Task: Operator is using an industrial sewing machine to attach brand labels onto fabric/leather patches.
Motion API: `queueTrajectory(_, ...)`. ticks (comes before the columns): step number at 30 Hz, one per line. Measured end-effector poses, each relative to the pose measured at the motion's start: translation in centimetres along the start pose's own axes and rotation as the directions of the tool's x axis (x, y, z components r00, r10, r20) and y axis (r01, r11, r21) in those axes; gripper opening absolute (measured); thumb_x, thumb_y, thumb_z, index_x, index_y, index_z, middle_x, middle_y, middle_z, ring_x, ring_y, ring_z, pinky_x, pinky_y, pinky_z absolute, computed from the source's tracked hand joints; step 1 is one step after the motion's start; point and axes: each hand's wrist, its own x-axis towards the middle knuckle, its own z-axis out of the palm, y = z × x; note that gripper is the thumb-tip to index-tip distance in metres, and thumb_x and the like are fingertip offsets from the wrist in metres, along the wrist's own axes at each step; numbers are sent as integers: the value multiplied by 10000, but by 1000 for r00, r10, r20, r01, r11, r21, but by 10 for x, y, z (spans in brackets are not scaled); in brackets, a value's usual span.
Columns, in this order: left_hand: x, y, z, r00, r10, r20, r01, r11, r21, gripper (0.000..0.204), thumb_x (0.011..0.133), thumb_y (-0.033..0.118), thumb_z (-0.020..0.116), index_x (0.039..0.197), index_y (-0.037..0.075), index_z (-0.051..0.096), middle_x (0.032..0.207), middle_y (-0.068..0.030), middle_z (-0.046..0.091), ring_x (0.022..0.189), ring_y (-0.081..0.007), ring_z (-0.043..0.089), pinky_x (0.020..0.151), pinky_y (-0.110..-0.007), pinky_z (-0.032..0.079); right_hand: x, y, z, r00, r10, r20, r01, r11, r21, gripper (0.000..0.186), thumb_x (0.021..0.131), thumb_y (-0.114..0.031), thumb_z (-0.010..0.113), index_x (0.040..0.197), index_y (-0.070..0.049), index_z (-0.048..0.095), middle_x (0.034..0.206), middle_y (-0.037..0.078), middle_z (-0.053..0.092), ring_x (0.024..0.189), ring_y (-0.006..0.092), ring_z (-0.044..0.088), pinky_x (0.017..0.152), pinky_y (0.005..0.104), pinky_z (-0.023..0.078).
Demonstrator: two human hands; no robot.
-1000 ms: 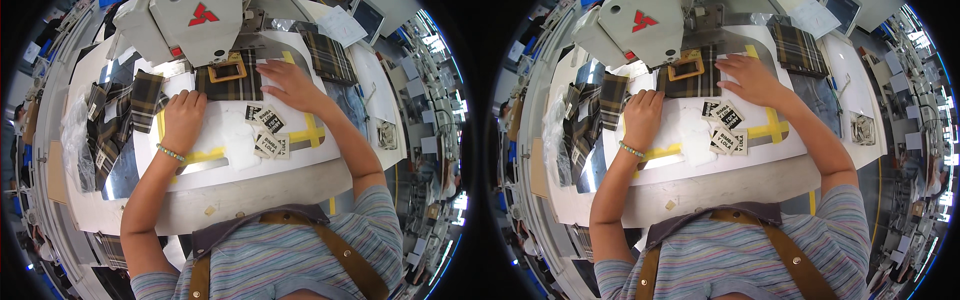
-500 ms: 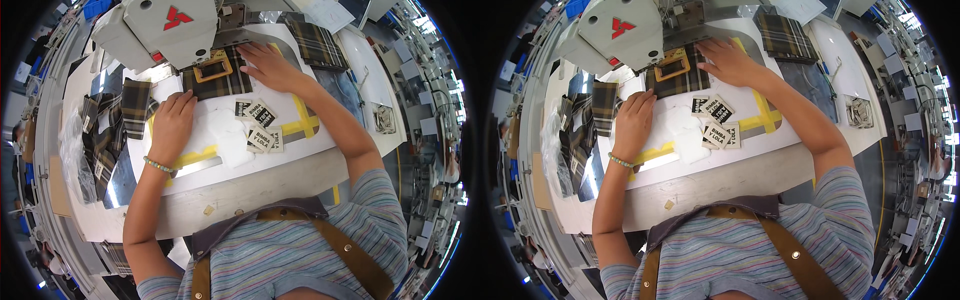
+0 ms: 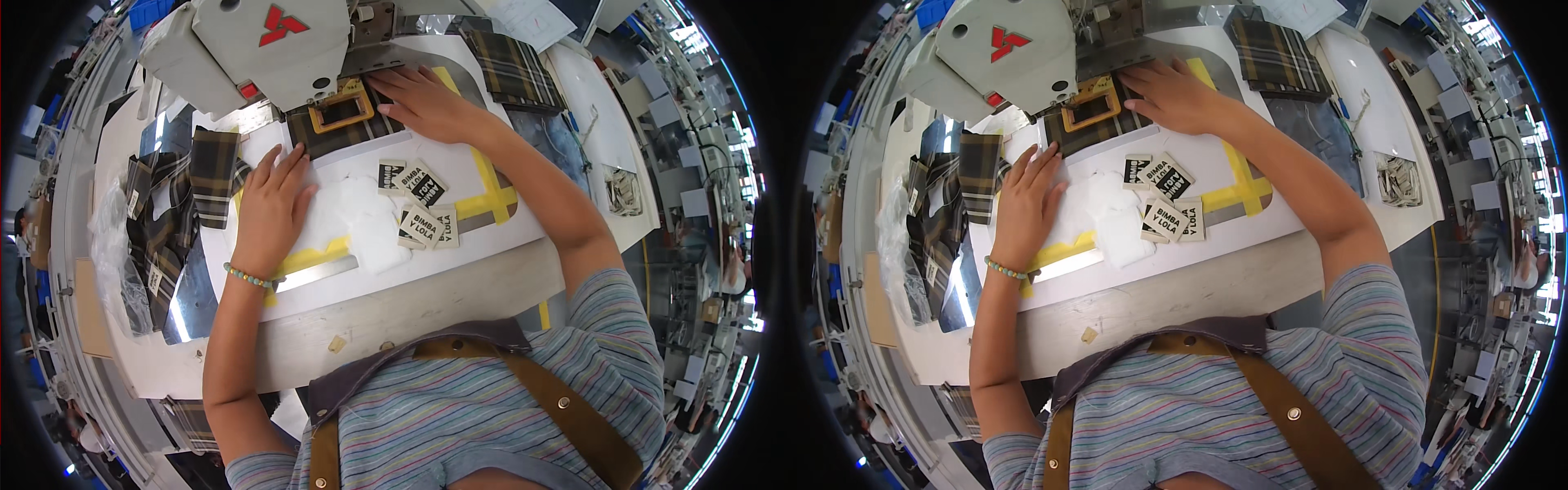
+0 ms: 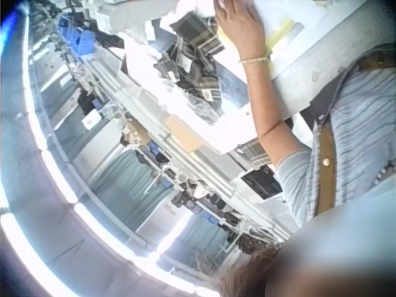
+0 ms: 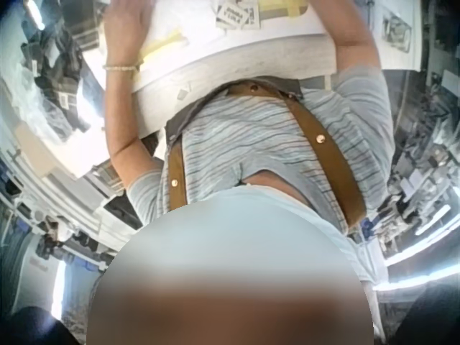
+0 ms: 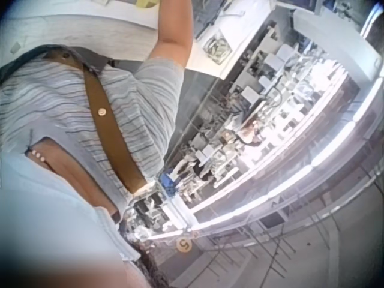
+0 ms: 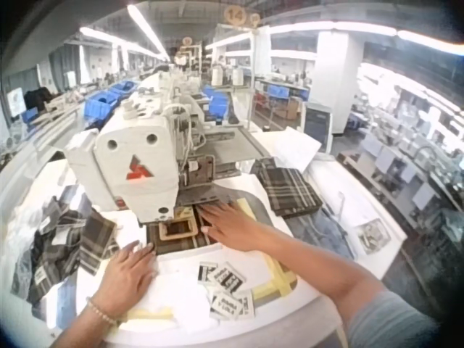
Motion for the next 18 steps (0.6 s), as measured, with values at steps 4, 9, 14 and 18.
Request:
queueTrajectory(4, -2, 1, -2, 998, -39, 57, 39, 999, 1, 431, 980, 164, 703, 1385, 28, 647, 1544, -86, 595, 1432, -365, 514, 1159, -478, 430, -34, -1, -18, 998, -17, 62, 14, 999, 53, 541, 1133, -355, 435, 1590, -68, 479, 1698, 123, 386, 1583, 364, 291, 1317, 524, 192)
queueTrajectory(9, -1, 4, -3, 997, -72, 27, 73, 997, -9, 471, 1001, 210, 690, 1442, 56, 631, 1583, -76, 558, 1477, -351, 471, 1177, -484, 404, -54, -6, -22, 993, -99, 69, 99, 995, -7, 460, 1110, -256, 512, 1558, -166, 559, 1724, 96, 353, 1599, 363, 264, 1329, 498, 187)
queueTrajectory(14, -1, 2, -6, 993, -66, 103, 59, 996, 65, 490, 1018, 277, 676, 1469, 94, 623, 1597, -73, 537, 1493, -355, 444, 1175, -494, 400, -54, -8, -25, 992, -85, 88, 85, 996, 10, 430, 1090, -244, 553, 1510, -179, 621, 1724, 74, 358, 1608, 342, 249, 1331, 492, 190)
queueTrajectory(18, -2, -2, -8, 996, -37, 78, 31, 996, 80, 483, 1011, 297, 690, 1447, 96, 638, 1573, -76, 557, 1477, -361, 458, 1166, -499, 410, -56, -8, -32, 987, -149, 59, 146, 988, 58, 410, 1102, -332, 554, 1486, -218, 645, 1693, 81, 402, 1594, 349, 280, 1333, 515, 199)
